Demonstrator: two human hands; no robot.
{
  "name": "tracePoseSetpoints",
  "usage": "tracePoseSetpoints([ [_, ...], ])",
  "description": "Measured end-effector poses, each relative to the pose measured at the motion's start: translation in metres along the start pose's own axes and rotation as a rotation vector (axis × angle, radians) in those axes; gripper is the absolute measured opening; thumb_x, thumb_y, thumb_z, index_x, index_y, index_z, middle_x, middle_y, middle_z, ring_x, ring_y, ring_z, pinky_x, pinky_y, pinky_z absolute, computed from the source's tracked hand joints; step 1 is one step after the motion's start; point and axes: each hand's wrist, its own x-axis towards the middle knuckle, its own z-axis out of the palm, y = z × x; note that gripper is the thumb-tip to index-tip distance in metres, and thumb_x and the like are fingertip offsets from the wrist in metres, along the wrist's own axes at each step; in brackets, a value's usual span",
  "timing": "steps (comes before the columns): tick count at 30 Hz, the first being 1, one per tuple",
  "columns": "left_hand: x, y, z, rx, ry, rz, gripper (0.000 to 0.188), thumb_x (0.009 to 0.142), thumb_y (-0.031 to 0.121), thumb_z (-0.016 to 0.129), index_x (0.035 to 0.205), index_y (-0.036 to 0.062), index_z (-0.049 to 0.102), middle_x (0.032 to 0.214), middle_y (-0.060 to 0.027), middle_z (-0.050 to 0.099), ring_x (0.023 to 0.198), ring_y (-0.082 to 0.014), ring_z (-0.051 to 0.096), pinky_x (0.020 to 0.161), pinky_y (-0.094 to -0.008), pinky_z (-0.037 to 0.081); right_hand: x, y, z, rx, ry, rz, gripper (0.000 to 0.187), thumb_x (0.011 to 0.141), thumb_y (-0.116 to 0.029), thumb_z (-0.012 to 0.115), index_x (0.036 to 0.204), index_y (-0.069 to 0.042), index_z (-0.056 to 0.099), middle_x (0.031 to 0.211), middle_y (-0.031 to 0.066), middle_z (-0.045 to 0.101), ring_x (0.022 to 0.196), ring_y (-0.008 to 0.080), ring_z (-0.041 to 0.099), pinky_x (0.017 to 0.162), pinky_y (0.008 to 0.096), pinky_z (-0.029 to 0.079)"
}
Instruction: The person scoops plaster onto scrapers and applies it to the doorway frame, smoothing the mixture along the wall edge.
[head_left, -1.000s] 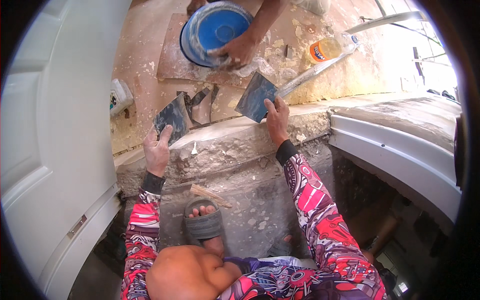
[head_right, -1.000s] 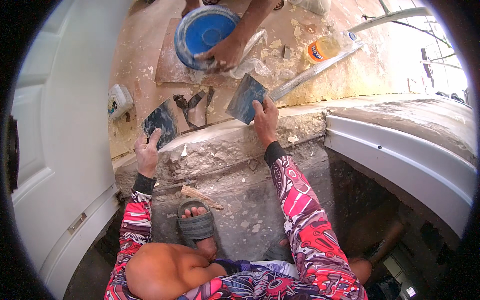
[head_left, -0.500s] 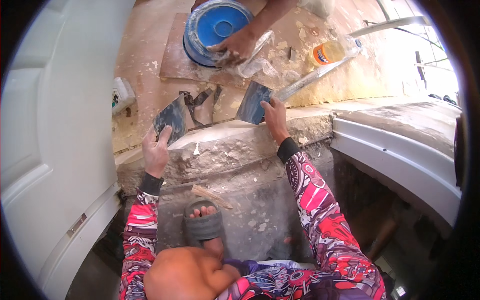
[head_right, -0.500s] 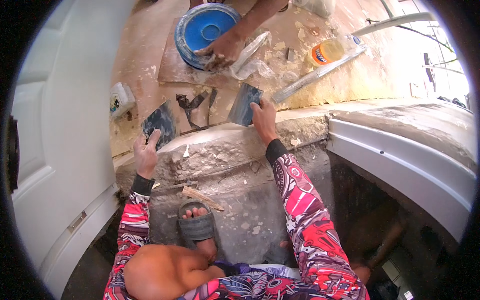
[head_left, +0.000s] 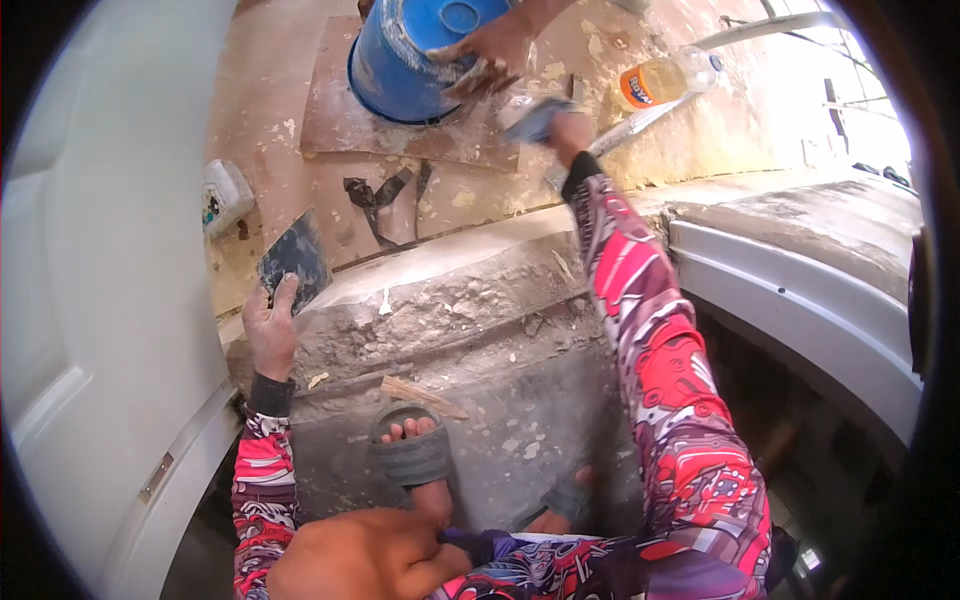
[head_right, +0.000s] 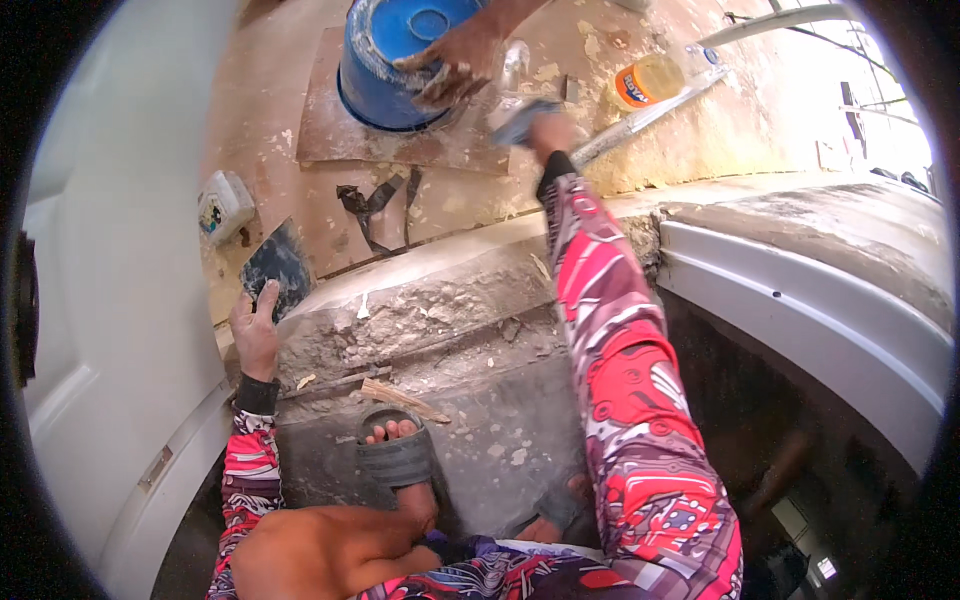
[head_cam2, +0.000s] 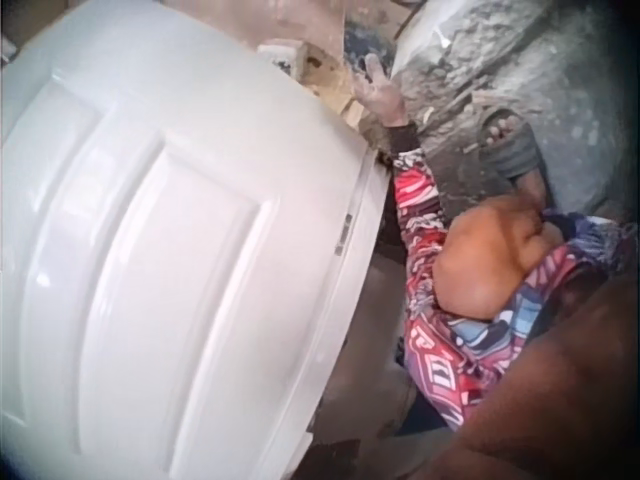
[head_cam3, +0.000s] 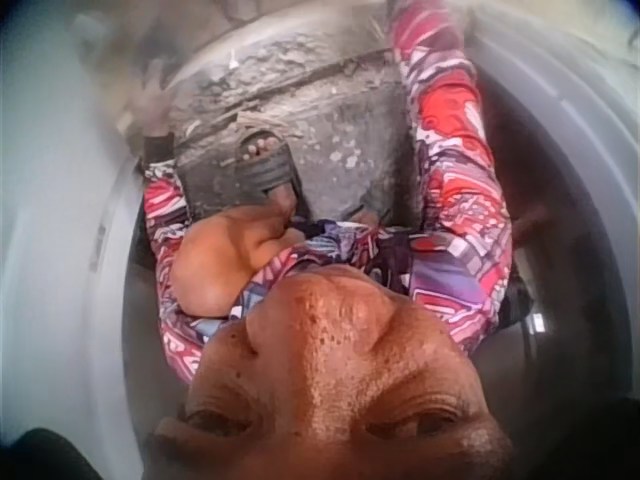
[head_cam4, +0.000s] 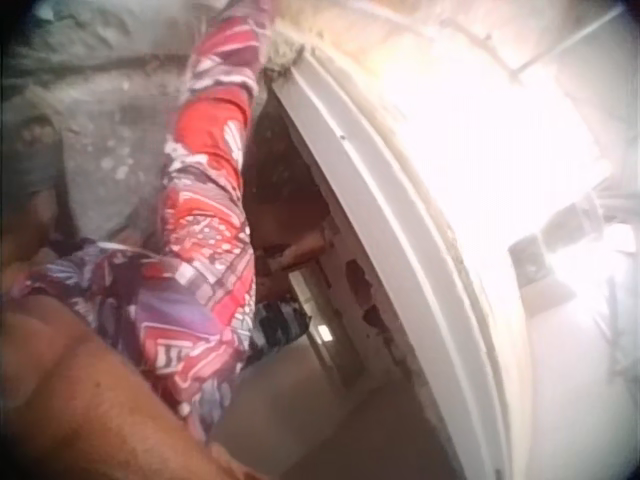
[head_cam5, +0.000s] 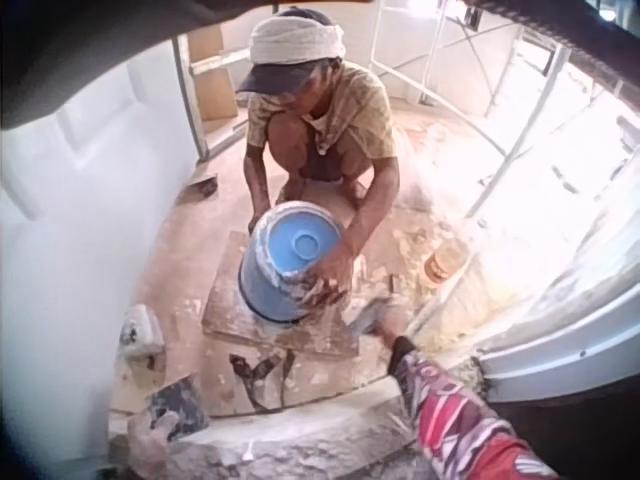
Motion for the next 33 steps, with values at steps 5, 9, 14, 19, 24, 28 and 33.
tracePoseSetpoints([
  [5,0.01,0.01,0.019,-0.181,-0.013,-0.11,0.023,0.095,0.016,0.066,0.107,-0.0035,0.068,0.1,-0.0055,0.071,0.088,-0.0117,0.062,0.082,-0.0271,0.048,0.003,0.175,-0.073,-0.117,0.126,0.195,0.039,0.073,-0.044,0.082,0.082,-0.007,0.073,0.082,0.0161,0.072,0.076,0.0322,0.07,0.065,0.0412,0.054],
  [9,0.011,0.02,0.003,-0.207,-0.005,-0.217,0.023,0.095,0.016,0.065,0.108,-0.0036,0.068,0.1,-0.0055,0.072,0.088,-0.0117,0.061,0.083,-0.0272,0.048,-0.038,0.151,-0.079,0.532,-0.076,0.238,0.026,0.074,-0.026,0.081,0.081,-0.004,0.069,0.082,0.0167,0.071,0.075,0.0342,0.07,0.066,0.0388,0.054],
  [14,0.013,0.012,0.026,-0.394,-0.032,-0.146,0.027,0.093,0.017,0.068,0.114,-0.0001,0.067,0.105,-0.0066,0.071,0.092,-0.0125,0.063,0.087,-0.0264,0.048,-0.045,0.171,-0.099,0.62,-0.228,-0.012,0.013,0.078,-0.011,0.068,0.079,0.001,0.064,0.075,0.0134,0.067,0.072,0.0283,0.07,0.06,0.038,0.055],
  [19,0.009,0.005,0.006,-0.318,-0.013,-0.1,0.032,0.094,0.019,0.065,0.12,0.0001,0.063,0.112,-0.0081,0.067,0.094,-0.0131,0.064,0.088,-0.0292,0.052,-0.093,0.093,-0.148,0.799,-0.269,0.35,0.025,0.08,-0.019,0.06,0.075,0.005,0.064,0.068,0.021,0.066,0.073,0.0317,0.07,0.061,0.0416,0.054],
  [24,0.013,0.002,0.015,-0.293,-0.056,-0.145,0.03,0.097,0.019,0.061,0.118,-0.0018,0.062,0.107,-0.0083,0.068,0.092,-0.0138,0.064,0.079,-0.0303,0.054,-0.139,0.082,-0.202,0.478,0.018,0.214,0.029,0.081,-0.019,0.06,0.078,0.009,0.064,0.069,0.0241,0.065,0.071,0.0335,0.069,0.062,0.0441,0.052],
  [28,0.037,0.023,0.026,-0.23,-0.011,-0.073,0.029,0.095,0.019,0.065,0.114,-0.003,0.065,0.1,-0.0075,0.071,0.086,-0.013,0.062,0.076,-0.0289,0.051,-0.173,0.079,-0.17,0.725,0.242,0.187,0.026,0.087,-0.02,0.062,0.088,0.006,0.062,0.071,0.0162,0.064,0.065,0.026,0.06,0.064,0.039,0.046],
  [33,0.083,0.033,0.065,-0.266,-0.13,-0.256,0.032,0.095,0.021,0.06,0.121,0.0012,0.061,0.097,-0.0101,0.07,0.082,-0.0192,0.066,0.06,-0.0314,0.055,-0.218,0.037,-0.146,0.846,0.291,0.095,0.019,0.093,-0.015,0.06,0.09,0.004,0.058,0.072,0.0103,0.06,0.062,0.0176,0.05,0.059,0.0361,0.041],
])
